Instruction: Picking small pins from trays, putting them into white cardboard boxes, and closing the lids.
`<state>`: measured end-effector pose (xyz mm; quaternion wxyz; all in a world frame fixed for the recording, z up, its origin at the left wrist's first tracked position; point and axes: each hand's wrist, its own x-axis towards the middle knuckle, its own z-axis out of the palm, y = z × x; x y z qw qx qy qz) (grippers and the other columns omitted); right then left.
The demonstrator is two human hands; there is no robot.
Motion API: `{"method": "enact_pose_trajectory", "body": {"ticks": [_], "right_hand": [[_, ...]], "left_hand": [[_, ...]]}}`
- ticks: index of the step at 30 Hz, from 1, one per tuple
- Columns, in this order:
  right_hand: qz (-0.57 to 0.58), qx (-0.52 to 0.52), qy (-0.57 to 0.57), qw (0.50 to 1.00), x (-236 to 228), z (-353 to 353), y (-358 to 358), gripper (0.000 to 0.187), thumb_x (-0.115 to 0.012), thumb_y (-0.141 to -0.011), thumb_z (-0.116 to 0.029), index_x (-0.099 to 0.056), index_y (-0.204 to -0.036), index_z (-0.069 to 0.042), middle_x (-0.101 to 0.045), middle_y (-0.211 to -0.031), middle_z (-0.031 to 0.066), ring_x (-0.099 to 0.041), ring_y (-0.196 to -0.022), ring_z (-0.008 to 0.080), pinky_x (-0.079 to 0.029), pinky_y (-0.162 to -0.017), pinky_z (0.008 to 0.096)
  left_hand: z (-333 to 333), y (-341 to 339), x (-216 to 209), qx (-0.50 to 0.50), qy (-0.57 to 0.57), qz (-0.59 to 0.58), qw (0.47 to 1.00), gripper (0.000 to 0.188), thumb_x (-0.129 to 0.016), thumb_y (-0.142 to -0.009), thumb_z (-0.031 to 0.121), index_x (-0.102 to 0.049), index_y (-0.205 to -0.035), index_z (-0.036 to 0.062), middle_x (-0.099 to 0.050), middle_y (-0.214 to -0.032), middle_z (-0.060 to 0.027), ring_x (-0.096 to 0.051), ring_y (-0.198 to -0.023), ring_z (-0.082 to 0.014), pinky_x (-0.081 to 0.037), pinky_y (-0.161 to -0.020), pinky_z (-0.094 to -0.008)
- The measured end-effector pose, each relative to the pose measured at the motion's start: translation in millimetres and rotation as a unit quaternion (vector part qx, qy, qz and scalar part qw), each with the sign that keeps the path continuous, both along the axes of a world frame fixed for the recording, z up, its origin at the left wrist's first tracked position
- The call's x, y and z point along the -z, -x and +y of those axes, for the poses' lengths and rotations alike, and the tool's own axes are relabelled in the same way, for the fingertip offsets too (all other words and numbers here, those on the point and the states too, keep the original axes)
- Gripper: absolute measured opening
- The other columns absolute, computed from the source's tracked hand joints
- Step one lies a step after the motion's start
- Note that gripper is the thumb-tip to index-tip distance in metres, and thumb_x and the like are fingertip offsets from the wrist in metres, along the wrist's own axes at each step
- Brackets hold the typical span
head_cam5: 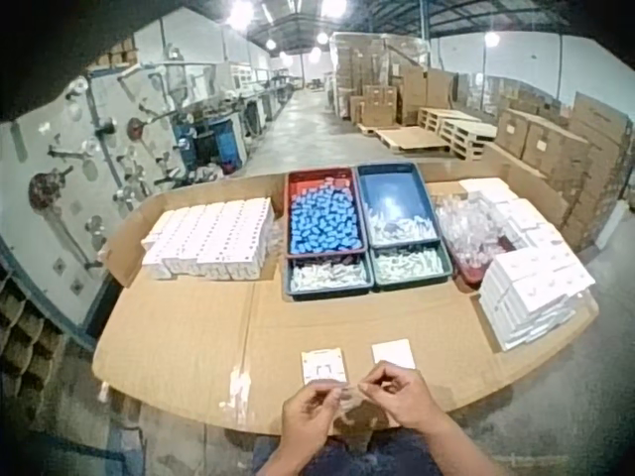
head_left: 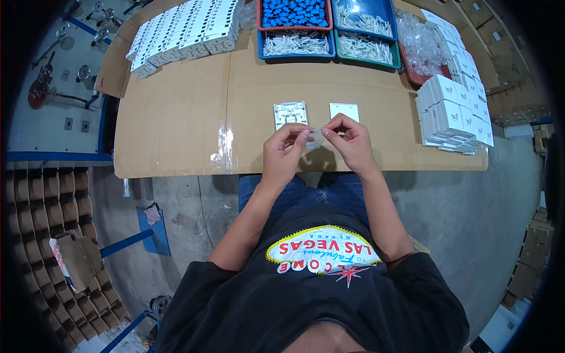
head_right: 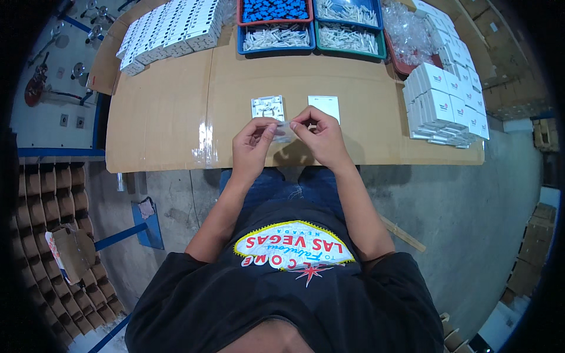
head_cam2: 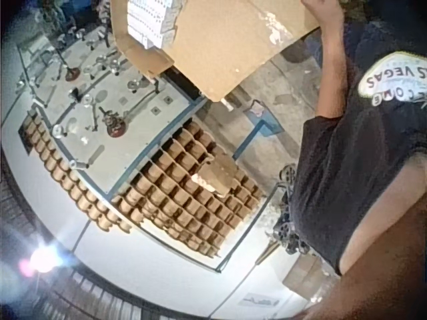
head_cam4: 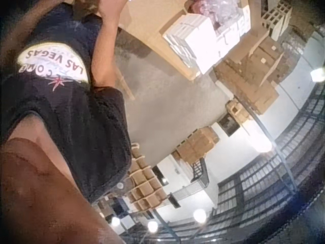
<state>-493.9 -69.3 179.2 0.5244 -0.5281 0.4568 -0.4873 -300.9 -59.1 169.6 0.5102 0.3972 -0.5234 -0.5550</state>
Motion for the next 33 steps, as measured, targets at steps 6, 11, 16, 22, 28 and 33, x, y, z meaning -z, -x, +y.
{"method": "enact_pose_trajectory", "body": {"ticks": [6, 11, 16, 22, 28, 33], "right_hand": [[0.028, -0.005, 0.001, 1.0, -0.4, 2.0, -4.7, 0.006, -0.072, -0.092, -0.006, -0.068, -0.095, -0.003, -0.063, -0.083, -0.0031, -0.057, -0.077, 0.0027, -0.043, -0.062, 0.0192], [0.052, -0.036, -0.011, 0.998, -2.0, 2.7, -4.8, 0.007, -0.071, -0.094, -0.007, -0.067, -0.097, -0.003, -0.064, -0.087, -0.0023, -0.058, -0.077, 0.0031, -0.044, -0.064, 0.0196], [0.006, -0.039, -0.035, 0.999, -5.4, 7.9, -14.1, 0.011, -0.07, -0.095, -0.008, -0.065, -0.102, -0.001, -0.064, -0.089, -0.0017, -0.057, -0.077, 0.0038, -0.046, -0.067, 0.021], [0.087, -0.136, -0.007, 0.987, -9.7, 3.7, 1.1, 0.01, -0.066, -0.095, -0.005, -0.065, -0.104, -0.001, -0.063, -0.087, -0.0016, -0.055, -0.073, 0.0044, -0.046, -0.065, 0.0207], [0.035, -0.195, -0.179, 0.964, -5.4, 11.8, 4.7, 0.013, -0.059, -0.097, -0.002, -0.064, -0.109, -0.001, -0.061, -0.089, -0.0019, -0.058, -0.07, 0.0044, -0.05, -0.059, 0.0205], [0.008, -0.181, -0.144, 0.973, 3.6, 1.9, 0.2, 0.015, -0.056, -0.097, -0.001, -0.065, -0.11, -0.002, -0.063, -0.088, 0.0007, -0.061, -0.069, 0.0057, -0.052, -0.063, 0.0212]], "left_hand": [[-1.0, 1.8, 1.3, -0.036, -0.026, 0.021, 0.999, 0.012, -0.064, -0.102, 0.01, -0.066, -0.108, 0.0002, -0.071, -0.097, -0.0047, -0.069, -0.088, -0.011, -0.054, -0.079, -0.026], [1.5, 1.7, 0.5, -0.023, -0.015, 0.014, 1.0, 0.011, -0.065, -0.101, 0.009, -0.066, -0.108, 0.0005, -0.07, -0.095, -0.0035, -0.068, -0.086, -0.0087, -0.054, -0.077, -0.0242], [1.3, 1.8, 1.6, -0.029, -0.014, -0.002, 0.999, 0.011, -0.066, -0.099, 0.008, -0.066, -0.108, 0.0003, -0.069, -0.092, -0.0019, -0.065, -0.08, -0.0066, -0.052, -0.073, -0.0224], [-0.7, -11.8, -2.0, 0.068, -0.069, -0.114, 0.989, 0.014, -0.067, -0.099, 0.007, -0.065, -0.111, 0.0009, -0.066, -0.098, -0.0011, -0.062, -0.088, -0.0055, -0.051, -0.078, -0.0222], [11.1, -10.1, 21.3, -0.018, -0.068, 0.071, 0.995, 0.025, -0.066, -0.1, 0.011, -0.063, -0.123, 0.0032, -0.069, -0.102, -0.0035, -0.064, -0.079, -0.0097, -0.055, -0.073, -0.0249], [10.4, -37.2, 36.9, 0.147, -0.278, 0.062, 0.947, 0.03, -0.058, -0.106, 0.019, -0.061, -0.132, 0.0045, -0.07, -0.107, -0.0082, -0.068, -0.09, -0.0141, -0.058, -0.077, -0.0274]]}}
